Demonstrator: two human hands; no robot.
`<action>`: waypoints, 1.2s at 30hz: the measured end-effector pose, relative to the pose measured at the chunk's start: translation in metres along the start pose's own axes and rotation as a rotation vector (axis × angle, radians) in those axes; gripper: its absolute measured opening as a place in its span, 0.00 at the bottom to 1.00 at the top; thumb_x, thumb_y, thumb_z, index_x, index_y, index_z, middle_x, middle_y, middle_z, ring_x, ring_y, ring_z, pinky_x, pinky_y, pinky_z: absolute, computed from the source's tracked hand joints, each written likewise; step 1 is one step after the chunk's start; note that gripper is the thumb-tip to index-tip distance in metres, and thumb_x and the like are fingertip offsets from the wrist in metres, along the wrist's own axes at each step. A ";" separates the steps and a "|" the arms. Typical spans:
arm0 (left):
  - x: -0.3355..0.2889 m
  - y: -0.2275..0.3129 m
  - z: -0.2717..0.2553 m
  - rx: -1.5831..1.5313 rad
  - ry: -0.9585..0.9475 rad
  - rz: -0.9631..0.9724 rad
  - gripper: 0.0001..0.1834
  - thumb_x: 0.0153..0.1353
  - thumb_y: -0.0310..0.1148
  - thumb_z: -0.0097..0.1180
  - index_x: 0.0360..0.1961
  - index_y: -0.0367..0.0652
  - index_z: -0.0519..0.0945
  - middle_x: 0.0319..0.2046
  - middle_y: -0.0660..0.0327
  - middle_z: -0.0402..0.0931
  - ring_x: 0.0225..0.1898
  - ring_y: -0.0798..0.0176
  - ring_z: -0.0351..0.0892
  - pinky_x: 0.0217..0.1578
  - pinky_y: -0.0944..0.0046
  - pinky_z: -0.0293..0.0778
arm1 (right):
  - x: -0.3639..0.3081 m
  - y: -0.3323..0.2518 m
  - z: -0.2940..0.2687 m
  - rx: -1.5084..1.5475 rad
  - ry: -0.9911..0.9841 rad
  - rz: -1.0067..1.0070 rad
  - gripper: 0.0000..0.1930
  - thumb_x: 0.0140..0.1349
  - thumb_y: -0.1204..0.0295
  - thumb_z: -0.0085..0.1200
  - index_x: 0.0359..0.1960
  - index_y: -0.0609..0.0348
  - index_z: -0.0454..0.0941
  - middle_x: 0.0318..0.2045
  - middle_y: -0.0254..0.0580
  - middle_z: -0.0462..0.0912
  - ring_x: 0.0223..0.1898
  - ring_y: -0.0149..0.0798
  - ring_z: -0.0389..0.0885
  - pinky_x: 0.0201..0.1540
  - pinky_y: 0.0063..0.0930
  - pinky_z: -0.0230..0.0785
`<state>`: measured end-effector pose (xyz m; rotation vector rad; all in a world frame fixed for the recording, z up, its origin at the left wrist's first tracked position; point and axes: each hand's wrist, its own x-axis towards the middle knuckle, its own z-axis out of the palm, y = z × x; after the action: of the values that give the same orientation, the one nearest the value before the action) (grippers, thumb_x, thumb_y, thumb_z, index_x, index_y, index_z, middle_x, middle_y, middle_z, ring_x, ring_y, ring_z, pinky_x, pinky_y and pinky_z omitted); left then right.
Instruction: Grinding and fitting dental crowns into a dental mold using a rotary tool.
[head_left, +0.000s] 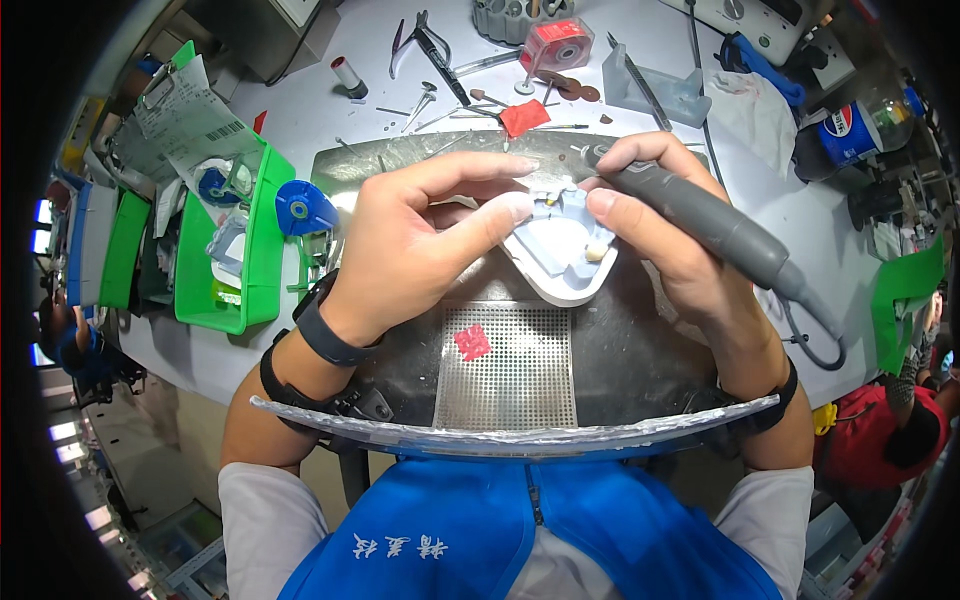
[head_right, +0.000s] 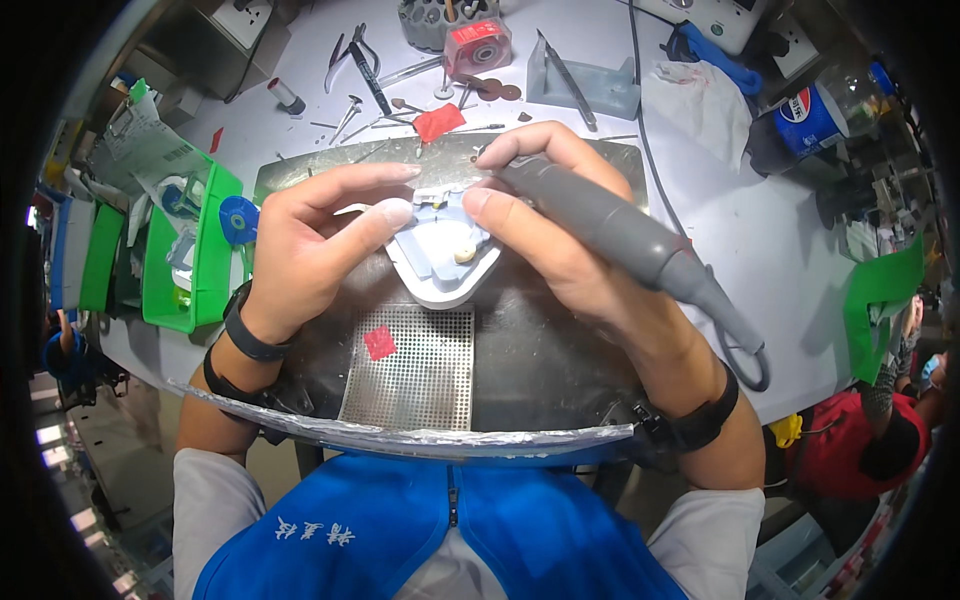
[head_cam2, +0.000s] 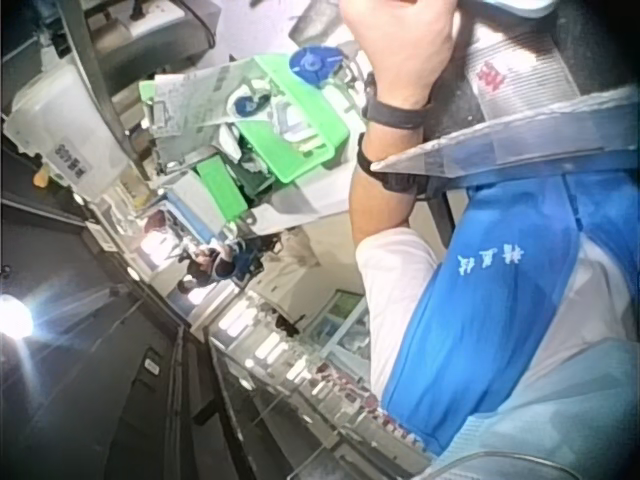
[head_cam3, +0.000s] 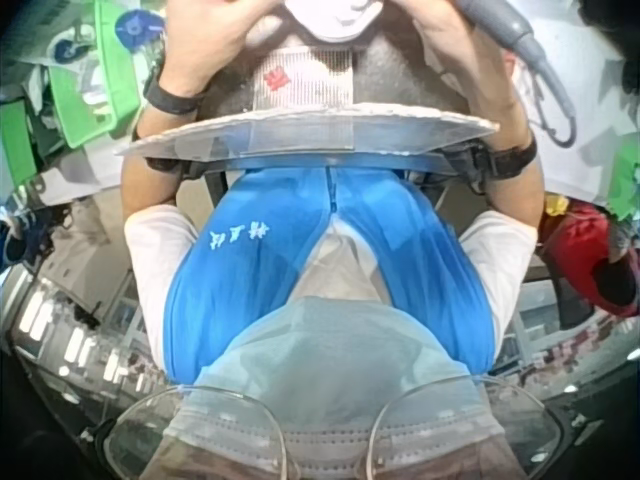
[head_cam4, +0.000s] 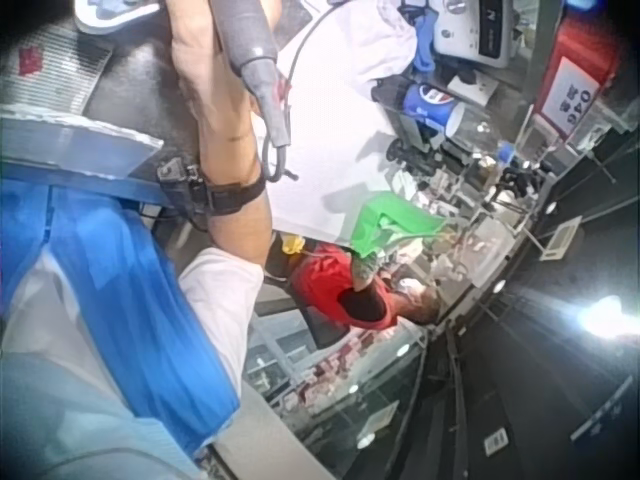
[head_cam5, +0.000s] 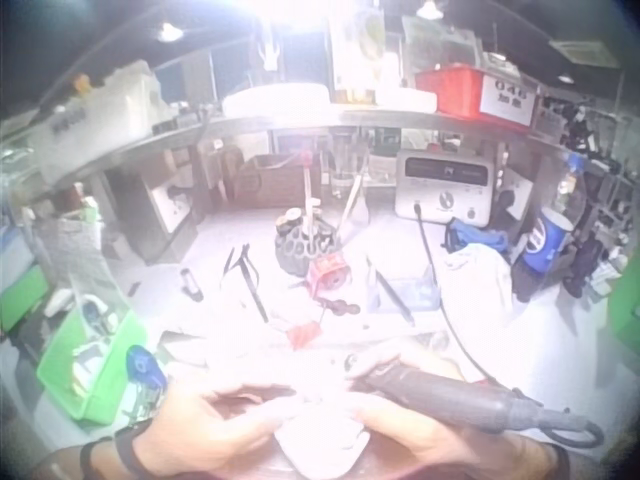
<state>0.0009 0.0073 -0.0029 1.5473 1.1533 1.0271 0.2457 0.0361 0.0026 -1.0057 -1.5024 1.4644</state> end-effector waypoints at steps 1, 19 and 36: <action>0.000 0.000 -0.001 -0.052 -0.019 -0.013 0.22 0.64 0.26 0.68 0.59 0.34 0.82 0.50 0.56 0.85 0.47 0.67 0.84 0.48 0.67 0.80 | -0.001 -0.003 -0.001 0.086 0.001 0.067 0.13 0.66 0.74 0.65 0.49 0.60 0.77 0.38 0.35 0.83 0.41 0.24 0.79 0.45 0.21 0.71; 0.000 0.004 0.004 0.416 -0.012 0.619 0.23 0.47 0.25 0.76 0.48 0.38 0.88 0.39 0.59 0.87 0.35 0.66 0.83 0.36 0.68 0.77 | -0.004 -0.003 0.002 0.384 -0.119 0.071 0.14 0.66 0.78 0.58 0.52 0.62 0.74 0.40 0.45 0.86 0.45 0.32 0.84 0.51 0.27 0.74; 0.004 0.004 0.002 0.411 -0.030 0.303 0.28 0.53 0.22 0.66 0.59 0.40 0.83 0.46 0.55 0.85 0.44 0.63 0.84 0.40 0.67 0.78 | -0.002 -0.002 0.002 0.196 0.000 -0.003 0.18 0.65 0.76 0.62 0.54 0.60 0.73 0.42 0.43 0.84 0.41 0.28 0.83 0.46 0.22 0.75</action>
<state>0.0044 0.0104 0.0014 2.1059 1.1824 0.9957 0.2442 0.0335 0.0045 -0.8854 -1.3302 1.5750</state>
